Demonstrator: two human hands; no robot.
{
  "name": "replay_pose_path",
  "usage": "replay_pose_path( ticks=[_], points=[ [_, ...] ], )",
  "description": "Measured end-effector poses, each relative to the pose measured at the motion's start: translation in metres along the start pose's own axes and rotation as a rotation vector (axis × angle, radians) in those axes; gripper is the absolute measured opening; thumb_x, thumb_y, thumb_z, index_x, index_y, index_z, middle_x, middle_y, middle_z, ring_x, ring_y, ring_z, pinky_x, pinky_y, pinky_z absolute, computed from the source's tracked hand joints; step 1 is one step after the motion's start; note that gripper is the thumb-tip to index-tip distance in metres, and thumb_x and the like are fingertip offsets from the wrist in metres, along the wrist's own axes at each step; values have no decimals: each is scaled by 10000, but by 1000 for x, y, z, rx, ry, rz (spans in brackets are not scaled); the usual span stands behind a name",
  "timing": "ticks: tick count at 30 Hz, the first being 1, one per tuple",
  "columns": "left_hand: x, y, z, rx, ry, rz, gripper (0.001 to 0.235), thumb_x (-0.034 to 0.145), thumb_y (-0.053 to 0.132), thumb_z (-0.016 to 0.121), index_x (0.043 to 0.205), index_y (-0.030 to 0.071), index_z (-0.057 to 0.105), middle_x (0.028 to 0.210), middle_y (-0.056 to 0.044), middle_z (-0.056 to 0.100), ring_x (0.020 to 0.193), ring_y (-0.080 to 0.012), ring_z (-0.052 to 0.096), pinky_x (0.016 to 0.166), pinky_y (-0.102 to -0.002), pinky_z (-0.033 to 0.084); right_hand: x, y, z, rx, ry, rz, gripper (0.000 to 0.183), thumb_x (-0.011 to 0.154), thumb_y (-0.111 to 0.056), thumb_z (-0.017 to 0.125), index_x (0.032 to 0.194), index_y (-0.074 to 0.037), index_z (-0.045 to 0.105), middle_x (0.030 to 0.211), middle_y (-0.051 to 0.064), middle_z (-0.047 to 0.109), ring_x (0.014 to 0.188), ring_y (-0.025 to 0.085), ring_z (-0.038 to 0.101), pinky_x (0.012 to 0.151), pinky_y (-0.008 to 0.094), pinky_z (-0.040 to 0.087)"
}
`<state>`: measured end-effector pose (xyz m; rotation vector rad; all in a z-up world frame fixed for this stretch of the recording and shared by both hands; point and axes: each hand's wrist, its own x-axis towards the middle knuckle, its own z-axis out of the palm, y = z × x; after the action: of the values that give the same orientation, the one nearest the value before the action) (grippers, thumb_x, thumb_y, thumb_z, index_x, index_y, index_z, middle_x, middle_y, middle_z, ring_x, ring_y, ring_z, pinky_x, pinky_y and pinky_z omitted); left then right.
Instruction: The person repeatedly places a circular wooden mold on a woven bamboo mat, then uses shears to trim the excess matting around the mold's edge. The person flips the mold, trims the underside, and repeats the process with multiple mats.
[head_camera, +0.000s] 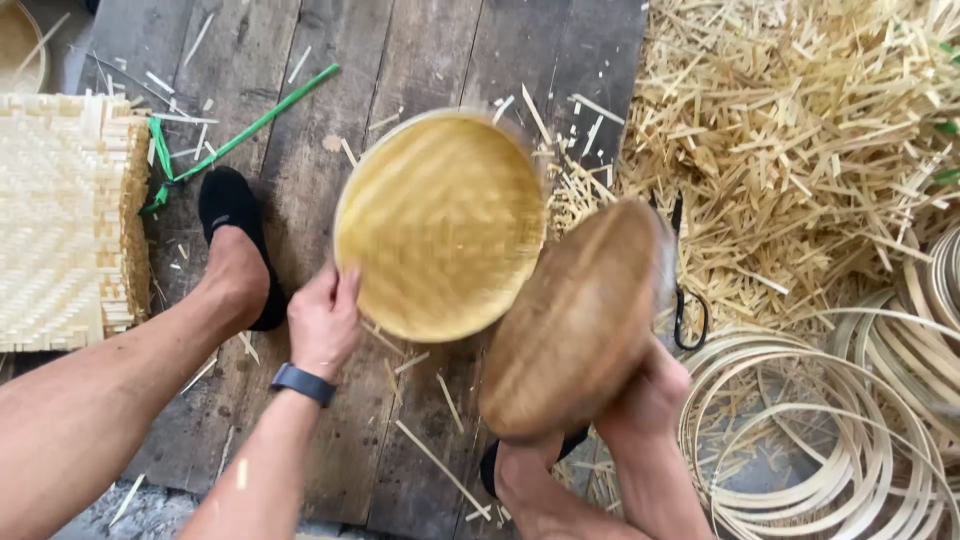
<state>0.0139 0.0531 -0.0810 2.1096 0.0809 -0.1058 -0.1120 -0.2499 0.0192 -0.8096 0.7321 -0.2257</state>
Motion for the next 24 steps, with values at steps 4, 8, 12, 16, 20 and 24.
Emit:
replay_pose_path(
  ticks=[4, 8, 12, 16, 20, 24],
  points=[
    [-19, -36, 20, -192, -257, -902, 312, 1014, 204, 590, 1208, -26, 675, 1021, -252, 784, 685, -289, 769, 609, -400, 653, -8, -9, -45, 125, -302, -62, 592, 903, -220, 468, 1375, 127, 550, 1266, 269, 648, 1181, 384, 623, 1064, 482, 487],
    [10, 6, 60, -529, -195, -1042, 349, 1000, 127, 537, 1295, -57, 560, 1128, -262, 736, 818, -327, 729, 722, -440, 642, -20, -20, -59, -21, 38, -218, 605, 901, -238, 447, 1405, 85, 530, 1330, 242, 629, 1190, 351, 603, 1051, 448, 478],
    [151, -19, 148, -1229, -187, -649, 639, 895, 123, 724, 1446, -18, 431, 1358, -177, 627, 1232, -249, 675, 1066, -365, 521, -7, 0, -84, -49, 121, -215, 597, 900, -237, 439, 1403, 78, 508, 1324, 208, 618, 1221, 335, 585, 1054, 431, 494],
    [181, 24, 110, -1179, -103, -596, 741, 904, 75, 757, 1450, -24, 267, 1351, -196, 661, 1178, -266, 693, 1064, -408, 575, 28, 21, -73, -72, -93, -199, 671, 885, -315, 545, 1401, 112, 497, 1325, 268, 591, 1248, 401, 565, 1053, 455, 511],
    [174, 16, -1, 147, -161, 78, 470, 852, 271, 791, 1280, 108, 680, 1068, -128, 753, 948, -236, 733, 846, -375, 582, 40, 31, -51, -28, -246, -22, 1090, 707, -722, 661, 1517, -51, 377, 1405, 212, 498, 1275, 403, 503, 958, 513, 541],
    [192, -82, -123, 748, 83, -34, 678, 896, 384, 801, 1417, 2, 597, 1410, -274, 614, 1326, -436, 550, 1114, -493, 455, 40, 48, -58, -62, -151, 39, 908, 833, -633, 512, 1544, -88, 368, 1462, 170, 484, 1309, 360, 496, 1020, 503, 485]
  ],
)
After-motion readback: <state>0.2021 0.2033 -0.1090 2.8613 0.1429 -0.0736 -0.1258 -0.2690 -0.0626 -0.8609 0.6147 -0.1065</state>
